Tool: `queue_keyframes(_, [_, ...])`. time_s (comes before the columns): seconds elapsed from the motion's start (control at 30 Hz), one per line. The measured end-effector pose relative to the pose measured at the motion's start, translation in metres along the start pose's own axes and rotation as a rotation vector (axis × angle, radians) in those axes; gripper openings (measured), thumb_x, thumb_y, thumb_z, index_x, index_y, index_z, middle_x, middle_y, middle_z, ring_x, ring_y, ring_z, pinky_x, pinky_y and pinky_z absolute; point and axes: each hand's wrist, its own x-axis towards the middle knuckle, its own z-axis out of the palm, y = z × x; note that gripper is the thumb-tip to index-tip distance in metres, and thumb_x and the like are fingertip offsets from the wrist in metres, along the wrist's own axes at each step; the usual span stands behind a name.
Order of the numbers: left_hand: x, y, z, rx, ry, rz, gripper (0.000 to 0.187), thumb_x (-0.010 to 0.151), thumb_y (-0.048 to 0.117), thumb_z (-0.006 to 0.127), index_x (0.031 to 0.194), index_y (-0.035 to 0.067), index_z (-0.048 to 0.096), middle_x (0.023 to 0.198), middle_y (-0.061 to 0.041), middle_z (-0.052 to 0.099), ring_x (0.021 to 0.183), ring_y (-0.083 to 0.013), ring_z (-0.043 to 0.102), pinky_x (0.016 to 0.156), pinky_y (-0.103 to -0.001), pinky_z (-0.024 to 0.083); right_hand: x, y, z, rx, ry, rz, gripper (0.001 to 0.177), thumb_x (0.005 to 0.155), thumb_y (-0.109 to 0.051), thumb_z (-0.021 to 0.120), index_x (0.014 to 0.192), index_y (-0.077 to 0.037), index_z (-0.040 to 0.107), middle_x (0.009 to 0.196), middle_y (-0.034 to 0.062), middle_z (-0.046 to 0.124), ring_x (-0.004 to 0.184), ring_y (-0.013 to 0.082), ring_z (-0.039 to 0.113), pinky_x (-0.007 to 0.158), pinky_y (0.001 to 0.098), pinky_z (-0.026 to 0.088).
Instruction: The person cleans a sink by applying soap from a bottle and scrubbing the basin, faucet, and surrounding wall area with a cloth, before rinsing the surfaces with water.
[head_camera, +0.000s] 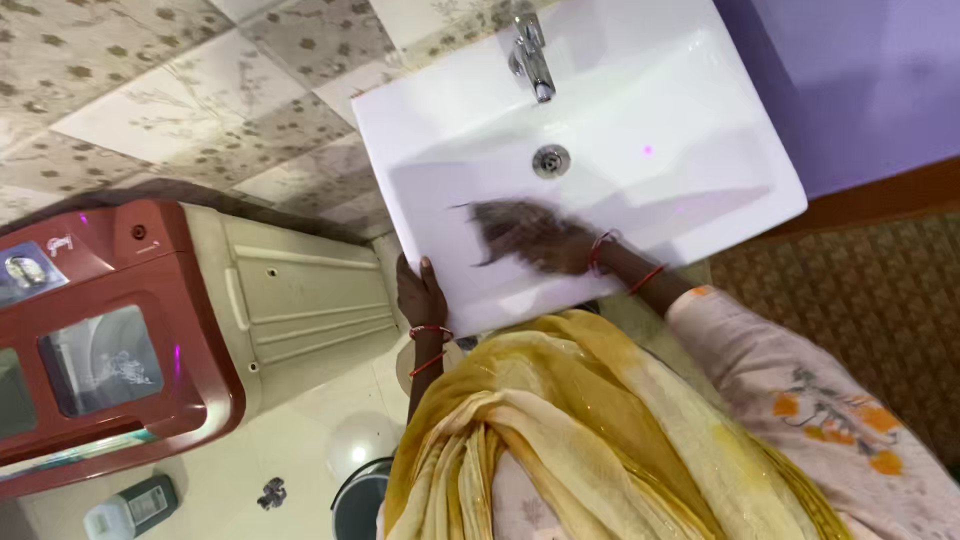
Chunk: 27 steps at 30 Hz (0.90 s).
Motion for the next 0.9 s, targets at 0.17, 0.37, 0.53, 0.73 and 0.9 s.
queue_keyframes(0.17, [0.000,0.013,-0.012,-0.033,-0.081,-0.132,0.058,0.109,0.043,0.047,0.147,0.000,0.044,0.133,-0.027,0.062,0.117,-0.0457,0.063,0.097,-0.053,0.050,-0.144,0.079,-0.106,-0.109,-0.639,0.841,0.060,0.102,-0.051,0.030,0.158,-0.029,0.031,0.165,0.0016,0.035,0.151,0.0267,0.030,0.123,0.0639,0.016])
queue_keyframes(0.37, [0.002,0.031,-0.025,-0.066,-0.087,-0.178,0.056,0.109,0.041,0.047,0.147,0.001,0.046,0.132,-0.025,0.064,0.115,-0.0444,0.064,0.097,-0.053,0.050,-0.170,0.088,-0.084,-0.227,-0.208,0.711,0.087,0.092,-0.059,0.040,0.162,-0.014,0.016,0.172,0.0172,0.008,0.157,0.0428,0.001,0.118,0.0668,-0.004])
queue_keyframes(0.53, [0.004,0.031,-0.024,-0.066,-0.075,-0.172,0.053,0.109,0.040,0.050,0.146,0.001,0.047,0.130,-0.024,0.065,0.112,-0.0439,0.066,0.094,-0.052,0.052,-0.020,0.007,-0.029,-0.025,-0.272,0.569,0.107,0.084,-0.070,0.049,0.162,-0.007,0.012,0.167,0.0264,0.000,0.153,0.0448,-0.004,0.117,0.0650,-0.007])
queue_keyframes(0.73, [0.001,0.029,-0.025,-0.053,-0.031,-0.086,0.051,0.109,0.038,0.051,0.146,0.002,0.047,0.127,-0.025,0.067,0.108,-0.0440,0.067,0.089,-0.052,0.053,0.091,-0.075,0.007,0.337,-0.423,0.307,0.084,0.100,-0.051,0.047,0.167,-0.007,0.022,0.169,0.0233,0.020,0.157,0.0402,0.019,0.128,0.0570,0.018])
queue_keyframes(0.9, [0.006,0.046,-0.035,-0.143,-0.073,-0.194,0.050,0.107,0.038,0.051,0.143,0.004,0.050,0.121,-0.022,0.070,0.105,-0.0411,0.070,0.089,-0.050,0.055,0.016,-0.024,-0.011,0.273,-0.517,0.292,0.059,0.104,-0.047,0.039,0.159,-0.027,0.029,0.168,0.0059,0.017,0.155,0.0294,0.015,0.123,0.0575,0.016])
